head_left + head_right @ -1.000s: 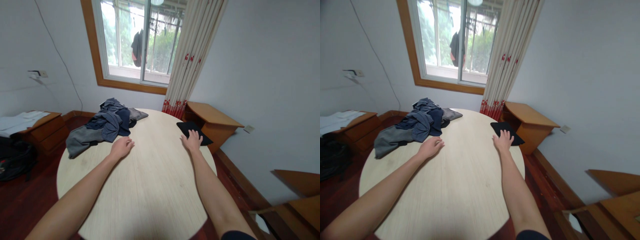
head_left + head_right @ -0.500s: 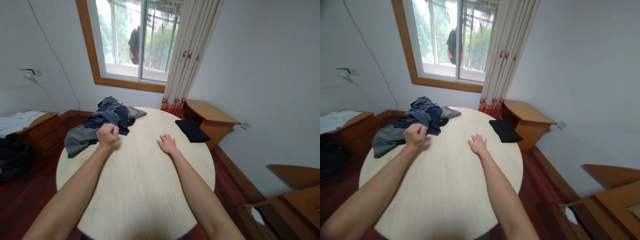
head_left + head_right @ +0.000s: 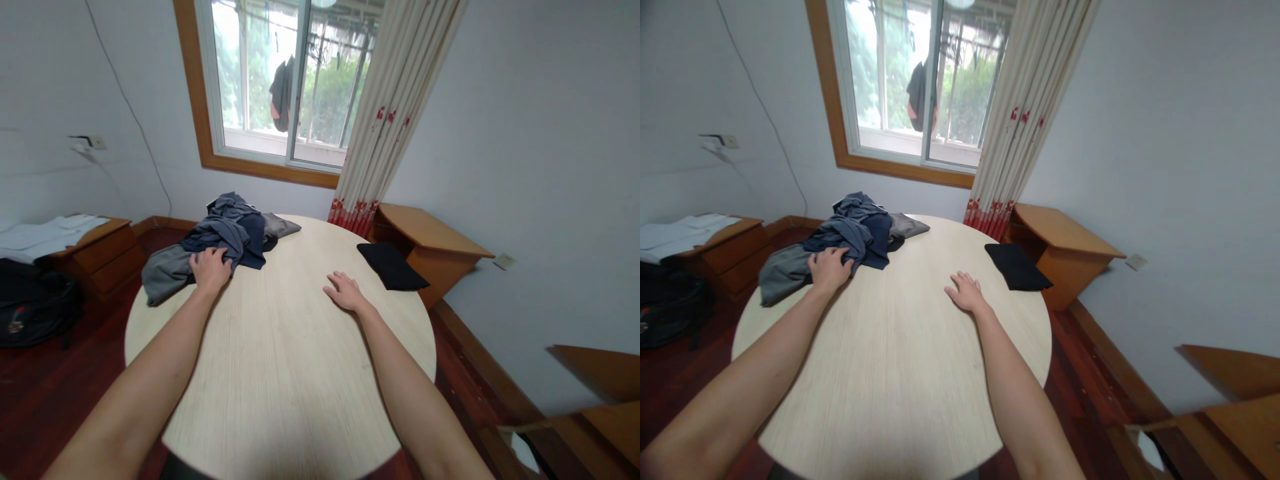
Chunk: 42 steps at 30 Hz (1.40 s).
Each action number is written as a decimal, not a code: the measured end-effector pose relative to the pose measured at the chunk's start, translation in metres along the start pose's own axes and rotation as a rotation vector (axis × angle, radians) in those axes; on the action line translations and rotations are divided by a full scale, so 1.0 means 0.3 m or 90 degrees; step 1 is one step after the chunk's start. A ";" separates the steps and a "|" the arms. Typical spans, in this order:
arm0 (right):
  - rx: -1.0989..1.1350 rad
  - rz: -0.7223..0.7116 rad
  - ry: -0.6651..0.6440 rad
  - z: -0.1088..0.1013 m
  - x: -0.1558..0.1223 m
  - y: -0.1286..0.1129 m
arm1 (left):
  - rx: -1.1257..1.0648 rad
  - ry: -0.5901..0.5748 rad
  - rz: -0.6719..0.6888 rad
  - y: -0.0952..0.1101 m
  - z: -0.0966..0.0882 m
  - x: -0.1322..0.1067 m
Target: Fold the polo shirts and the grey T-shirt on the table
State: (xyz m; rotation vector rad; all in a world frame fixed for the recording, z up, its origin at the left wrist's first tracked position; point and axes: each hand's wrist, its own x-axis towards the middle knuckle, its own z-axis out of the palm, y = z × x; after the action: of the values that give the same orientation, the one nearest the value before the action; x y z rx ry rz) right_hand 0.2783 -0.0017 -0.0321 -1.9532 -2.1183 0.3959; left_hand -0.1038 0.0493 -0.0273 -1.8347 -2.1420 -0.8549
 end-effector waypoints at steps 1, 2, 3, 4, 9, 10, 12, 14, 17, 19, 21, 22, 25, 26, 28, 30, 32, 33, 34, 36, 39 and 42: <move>-0.001 -0.001 0.000 0.001 0.000 0.000 | -0.003 0.009 -0.002 -0.002 -0.002 0.004; -0.003 -0.002 0.001 0.001 0.000 0.000 | -0.011 0.019 -0.006 -0.003 -0.006 0.008; -0.004 -0.004 0.001 0.001 0.001 0.000 | -0.028 0.029 -0.011 -0.002 -0.010 0.012; -0.005 -0.006 0.002 0.001 0.001 0.001 | -0.056 0.045 -0.016 0.003 -0.016 0.015; -0.004 -0.011 0.005 0.001 0.007 0.007 | -0.294 0.277 0.125 0.100 -0.082 -0.023; -0.003 -0.014 0.008 0.002 0.009 0.009 | -0.337 0.330 0.204 0.133 -0.101 -0.045; 0.000 -0.022 0.019 0.005 0.014 0.016 | -0.406 0.388 0.375 0.205 -0.140 -0.100; 0.020 -0.035 0.044 0.013 0.020 0.022 | -0.447 0.377 0.520 0.274 -0.175 -0.162; 0.143 -0.086 0.087 0.035 0.032 0.022 | -0.473 0.308 0.689 0.358 -0.209 -0.247; 0.297 -0.144 0.089 0.054 0.037 0.010 | -0.476 0.248 0.768 0.394 -0.218 -0.289; 0.458 -0.195 0.058 0.070 0.037 -0.015 | -0.480 0.174 0.813 0.410 -0.220 -0.311; 0.523 -0.208 0.035 0.076 0.035 -0.030 | -0.483 0.135 0.816 0.410 -0.220 -0.312; 0.647 -0.188 -0.037 0.083 0.019 -0.079 | -0.467 0.059 0.687 0.375 -0.214 -0.274; 0.668 -0.172 -0.056 0.083 0.011 -0.093 | -0.438 0.050 0.599 0.354 -0.208 -0.249; 0.688 -0.155 -0.082 0.081 -0.002 -0.115 | -0.354 0.030 0.421 0.302 -0.185 -0.192; 0.670 -0.171 -0.089 0.082 -0.010 -0.128 | -0.261 -0.022 0.316 0.246 -0.147 -0.140; 0.622 -0.207 -0.086 0.085 -0.013 -0.134 | -0.178 -0.101 0.277 0.198 -0.102 -0.107; 0.592 -0.224 -0.082 0.087 -0.012 -0.136 | -0.144 -0.143 0.266 0.179 -0.080 -0.098; 0.559 -0.236 -0.079 0.089 -0.011 -0.138 | -0.117 -0.181 0.255 0.166 -0.060 -0.094; 0.504 -0.249 -0.071 0.090 -0.009 -0.143 | -0.087 -0.244 0.247 0.155 -0.030 -0.097; 0.486 -0.254 -0.062 0.080 -0.016 -0.165 | -0.085 -0.295 0.254 0.163 -0.012 -0.109; 0.563 -0.257 -0.113 0.048 -0.051 -0.212 | -0.116 -0.283 0.252 0.179 -0.014 -0.115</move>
State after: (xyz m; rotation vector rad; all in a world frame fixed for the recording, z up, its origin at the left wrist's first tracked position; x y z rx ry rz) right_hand 0.2152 -0.0222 -0.0230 -1.0012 -1.8617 1.1922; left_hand -0.0460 0.0216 -0.0252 -2.6315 -1.8475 -0.6076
